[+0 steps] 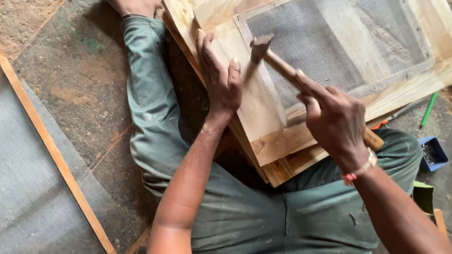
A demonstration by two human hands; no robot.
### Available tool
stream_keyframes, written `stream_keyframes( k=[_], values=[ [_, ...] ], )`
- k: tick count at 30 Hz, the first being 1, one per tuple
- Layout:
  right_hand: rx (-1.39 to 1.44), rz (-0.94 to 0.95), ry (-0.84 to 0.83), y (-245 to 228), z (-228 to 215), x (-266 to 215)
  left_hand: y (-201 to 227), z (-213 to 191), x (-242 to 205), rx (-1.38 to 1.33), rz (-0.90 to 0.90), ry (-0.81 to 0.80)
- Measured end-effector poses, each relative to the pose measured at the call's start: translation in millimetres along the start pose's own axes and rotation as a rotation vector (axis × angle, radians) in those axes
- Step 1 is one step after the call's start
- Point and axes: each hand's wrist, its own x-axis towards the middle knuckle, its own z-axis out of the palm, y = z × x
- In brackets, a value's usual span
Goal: The person is assembling a wooden screen frame by attaching a mesh screen to the wooden border. They use a hammer to drive nails into the frame, securing the mesh in place.
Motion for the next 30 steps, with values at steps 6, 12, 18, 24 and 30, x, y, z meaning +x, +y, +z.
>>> stream_keyframes(
  k=[6,12,18,24,30],
  values=[
    [0.903,0.602,-0.208,-27.1,-45.5,-113.0,-3.4,-5.2,-5.4,0.018,0.007,0.000],
    [1.076,1.095,-0.335,-63.7,-43.0,-181.5,-29.6,-10.2,-3.5,0.058,0.097,-0.007],
    [0.479,0.398,-0.083,-47.7,-62.6,-198.8,-62.1,-9.3,-3.3,0.121,0.105,-0.120],
    [0.096,0.679,-0.030,10.5,-112.1,-222.8,-57.6,-15.5,-5.1,0.102,0.199,-0.148],
    [0.009,0.551,-0.089,20.2,-105.7,-245.2,-29.5,-21.7,-2.2,0.104,0.207,-0.173]
  ],
)
